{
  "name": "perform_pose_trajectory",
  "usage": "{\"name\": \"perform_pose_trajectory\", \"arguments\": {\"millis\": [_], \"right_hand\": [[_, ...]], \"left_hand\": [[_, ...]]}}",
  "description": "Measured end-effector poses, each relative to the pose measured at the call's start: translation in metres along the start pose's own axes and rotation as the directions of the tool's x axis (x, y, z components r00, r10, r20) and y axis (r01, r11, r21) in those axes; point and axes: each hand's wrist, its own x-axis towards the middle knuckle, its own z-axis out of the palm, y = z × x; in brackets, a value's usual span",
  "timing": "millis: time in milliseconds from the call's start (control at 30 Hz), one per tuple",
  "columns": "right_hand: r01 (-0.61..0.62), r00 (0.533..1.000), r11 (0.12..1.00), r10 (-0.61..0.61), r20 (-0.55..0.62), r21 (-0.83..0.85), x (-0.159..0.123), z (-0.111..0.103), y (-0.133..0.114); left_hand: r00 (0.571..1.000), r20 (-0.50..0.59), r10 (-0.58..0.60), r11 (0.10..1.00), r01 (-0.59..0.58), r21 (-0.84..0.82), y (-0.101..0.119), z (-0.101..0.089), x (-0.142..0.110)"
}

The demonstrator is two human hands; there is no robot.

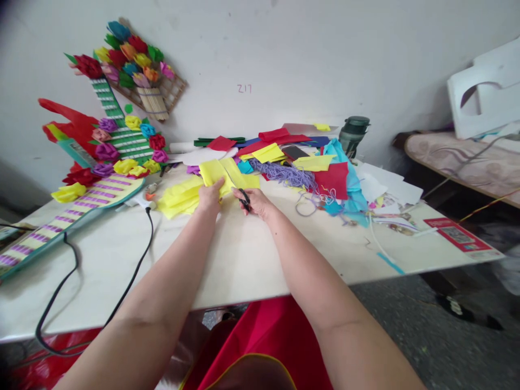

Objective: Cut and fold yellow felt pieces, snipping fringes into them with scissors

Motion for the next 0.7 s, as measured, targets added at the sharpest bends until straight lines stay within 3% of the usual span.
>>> {"name": "perform_pose_trajectory", "arguments": {"millis": [700], "right_hand": [[0.044, 0.998, 0.999, -0.043, -0.045, 0.004, 0.0036, 0.0012, 0.0048]], "left_hand": [[1.0, 0.003, -0.024, 0.999, 0.024, 0.031, 0.0007, 0.0017, -0.0033]]}}
